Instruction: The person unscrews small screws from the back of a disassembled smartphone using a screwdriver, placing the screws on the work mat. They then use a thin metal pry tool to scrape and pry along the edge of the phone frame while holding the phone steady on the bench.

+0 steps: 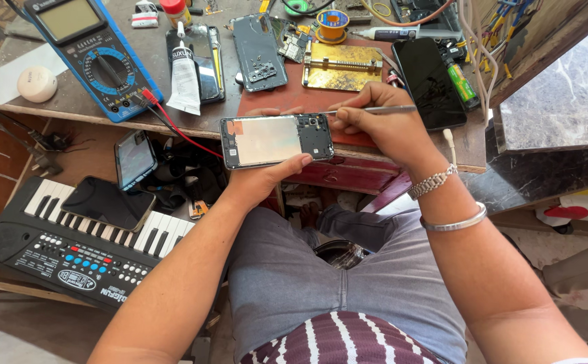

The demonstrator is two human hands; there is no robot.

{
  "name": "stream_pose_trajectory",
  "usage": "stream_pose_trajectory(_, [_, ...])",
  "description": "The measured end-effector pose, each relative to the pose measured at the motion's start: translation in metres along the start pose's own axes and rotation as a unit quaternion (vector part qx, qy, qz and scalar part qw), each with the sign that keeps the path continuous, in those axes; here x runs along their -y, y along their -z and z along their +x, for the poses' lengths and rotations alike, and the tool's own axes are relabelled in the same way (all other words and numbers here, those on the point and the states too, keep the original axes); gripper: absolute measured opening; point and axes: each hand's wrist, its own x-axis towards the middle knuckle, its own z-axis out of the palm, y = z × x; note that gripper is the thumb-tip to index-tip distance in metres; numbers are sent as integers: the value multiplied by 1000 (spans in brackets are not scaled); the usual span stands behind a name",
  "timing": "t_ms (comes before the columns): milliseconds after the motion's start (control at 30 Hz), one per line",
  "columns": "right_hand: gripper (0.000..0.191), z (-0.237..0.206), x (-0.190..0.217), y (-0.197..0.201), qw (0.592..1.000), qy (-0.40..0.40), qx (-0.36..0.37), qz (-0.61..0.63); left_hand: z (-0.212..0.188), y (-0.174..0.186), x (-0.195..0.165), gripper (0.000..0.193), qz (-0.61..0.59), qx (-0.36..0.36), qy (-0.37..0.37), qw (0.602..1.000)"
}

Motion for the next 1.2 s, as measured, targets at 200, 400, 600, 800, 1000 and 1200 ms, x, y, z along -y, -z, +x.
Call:
stream_pose_trajectory(200, [11,-10,-10,-3,996,76,-38,-13,-1,3,3,76,-22,-1,19,1000])
stream_pose_trajectory(400, [12,-12,-10,-4,992,84,-41,-90,0,6,6,79,-23,12,21,999])
stream_pose_trajectory(600, [12,-12,-7,-7,986,105,-33,-125,-1,7,6,78,-57,7,46,997])
stream_pose_trajectory(800, [9,-4,-7,-8,1000,24,-9,-6,0,5,5,73,-64,3,40,997])
stream_pose_trajectory(1000, [10,2,-8,-7,1000,-17,-2,17,-1,3,1,71,-59,0,35,998])
stream_pose_trajectory(1200, [12,-7,-14,0,994,91,-47,-33,2,4,-3,79,-72,0,59,996])
